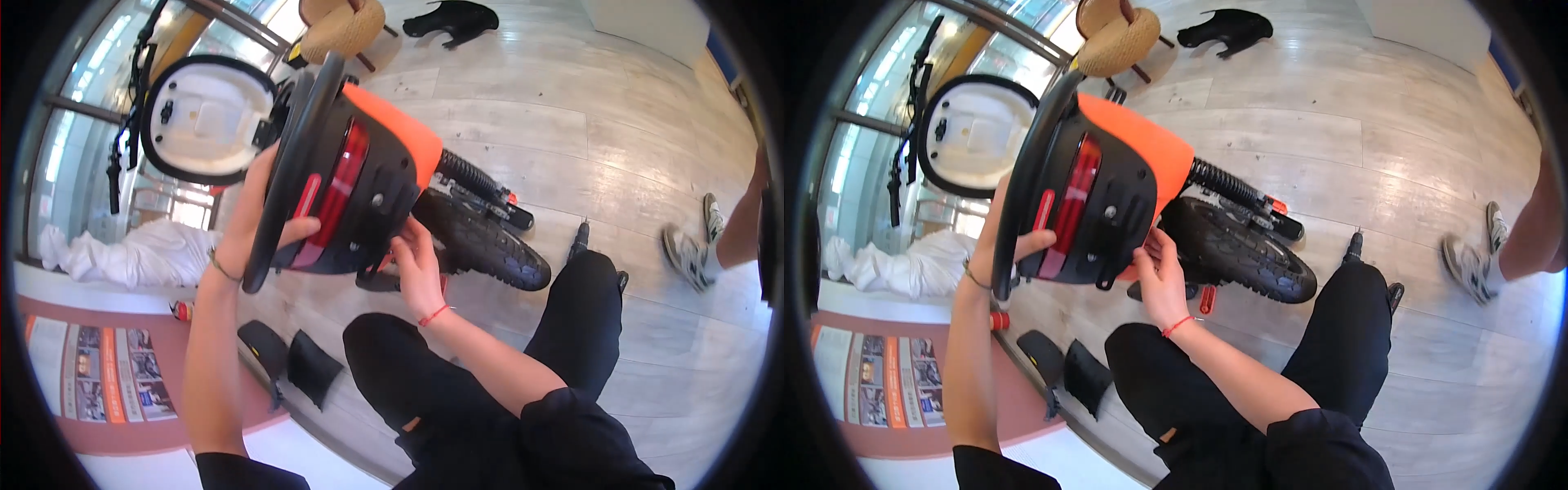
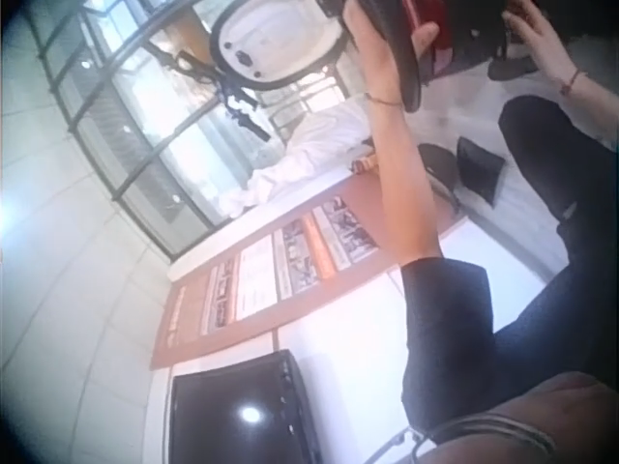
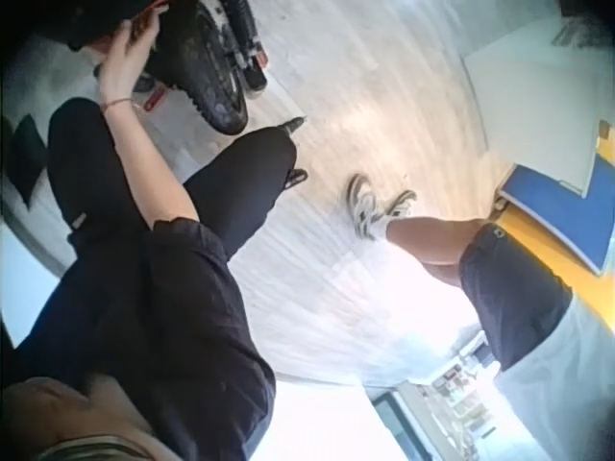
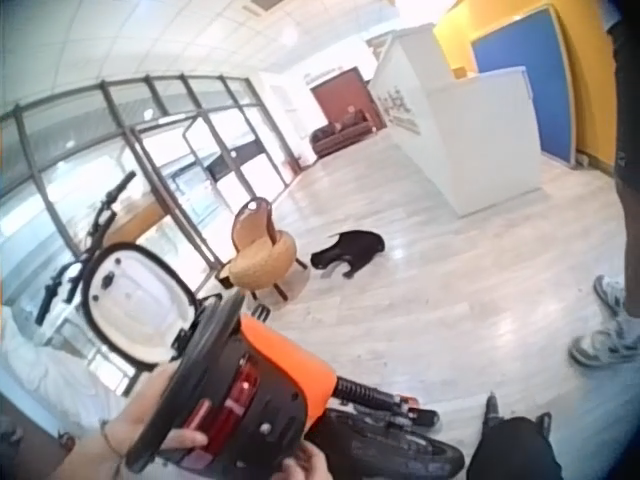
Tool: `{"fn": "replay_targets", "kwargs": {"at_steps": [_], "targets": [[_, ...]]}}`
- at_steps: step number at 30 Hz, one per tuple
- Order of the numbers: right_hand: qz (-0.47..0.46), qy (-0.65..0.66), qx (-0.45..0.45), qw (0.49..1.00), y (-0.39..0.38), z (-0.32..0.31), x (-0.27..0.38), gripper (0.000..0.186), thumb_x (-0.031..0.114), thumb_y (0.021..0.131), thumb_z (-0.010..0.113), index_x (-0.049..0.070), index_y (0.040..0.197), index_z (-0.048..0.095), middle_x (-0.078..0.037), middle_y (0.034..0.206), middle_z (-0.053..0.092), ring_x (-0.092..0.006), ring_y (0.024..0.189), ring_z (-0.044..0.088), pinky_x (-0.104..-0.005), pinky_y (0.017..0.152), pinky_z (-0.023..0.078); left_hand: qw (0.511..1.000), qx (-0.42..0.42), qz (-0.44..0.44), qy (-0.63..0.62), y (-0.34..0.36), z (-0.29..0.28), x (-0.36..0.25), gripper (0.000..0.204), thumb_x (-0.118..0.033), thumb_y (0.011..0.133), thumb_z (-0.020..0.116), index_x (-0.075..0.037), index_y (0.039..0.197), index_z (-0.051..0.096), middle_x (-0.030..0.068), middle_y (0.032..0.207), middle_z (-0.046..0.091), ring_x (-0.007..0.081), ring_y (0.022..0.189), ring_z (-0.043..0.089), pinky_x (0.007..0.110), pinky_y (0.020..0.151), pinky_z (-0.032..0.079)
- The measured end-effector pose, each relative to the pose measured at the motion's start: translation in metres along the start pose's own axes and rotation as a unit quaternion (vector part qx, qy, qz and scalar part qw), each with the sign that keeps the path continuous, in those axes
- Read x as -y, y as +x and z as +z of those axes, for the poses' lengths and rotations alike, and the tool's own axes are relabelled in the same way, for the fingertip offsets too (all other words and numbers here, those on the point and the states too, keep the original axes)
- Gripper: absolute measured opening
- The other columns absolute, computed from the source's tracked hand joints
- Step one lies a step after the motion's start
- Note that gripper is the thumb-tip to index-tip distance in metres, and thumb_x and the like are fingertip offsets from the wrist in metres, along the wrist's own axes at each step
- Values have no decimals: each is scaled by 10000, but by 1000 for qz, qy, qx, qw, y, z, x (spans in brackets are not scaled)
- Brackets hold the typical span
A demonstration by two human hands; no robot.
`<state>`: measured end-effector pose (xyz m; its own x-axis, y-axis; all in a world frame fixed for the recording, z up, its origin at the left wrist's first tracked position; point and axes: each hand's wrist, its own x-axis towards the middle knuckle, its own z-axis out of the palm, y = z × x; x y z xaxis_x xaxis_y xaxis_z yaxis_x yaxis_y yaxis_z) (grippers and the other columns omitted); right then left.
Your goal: Repairing the rear light and body panel assembly of an electric scooter using an electric screwdriver.
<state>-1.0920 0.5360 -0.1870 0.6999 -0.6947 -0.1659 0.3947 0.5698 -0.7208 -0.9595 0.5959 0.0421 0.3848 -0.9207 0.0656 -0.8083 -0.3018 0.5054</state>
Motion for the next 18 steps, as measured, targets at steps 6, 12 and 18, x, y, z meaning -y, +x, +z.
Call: {"fn": "replay_targets", "kwargs": {"at_steps": [6,12,18], "targets": [[-93,-186,111,972,-14,-3,-3,799,82,820,758,-39,1462,297,-151,1278,547,-218,1121,578,-352,1010,452,997,-21,48,-63,-5,2,13,941,-251,746,861,18,1484,344,137,1412,472,230,1317,449,359,1123,339],[-55,-209,138,967,-19,6,3,708,122,875,754,4,1431,332,-135,1301,561,-212,1230,543,-355,1073,400,992,1,78,-104,-9,4,14,840,-189,784,821,-7,1483,392,119,1423,507,193,1335,448,333,1132,323],[-71,-196,136,969,-25,9,-9,743,210,886,753,-34,1437,319,-169,1342,545,-243,1245,548,-355,1075,410,982,37,55,-175,-20,-2,-1,896,-290,802,816,5,1497,333,192,1415,482,263,1319,459,374,1130,343]]}}
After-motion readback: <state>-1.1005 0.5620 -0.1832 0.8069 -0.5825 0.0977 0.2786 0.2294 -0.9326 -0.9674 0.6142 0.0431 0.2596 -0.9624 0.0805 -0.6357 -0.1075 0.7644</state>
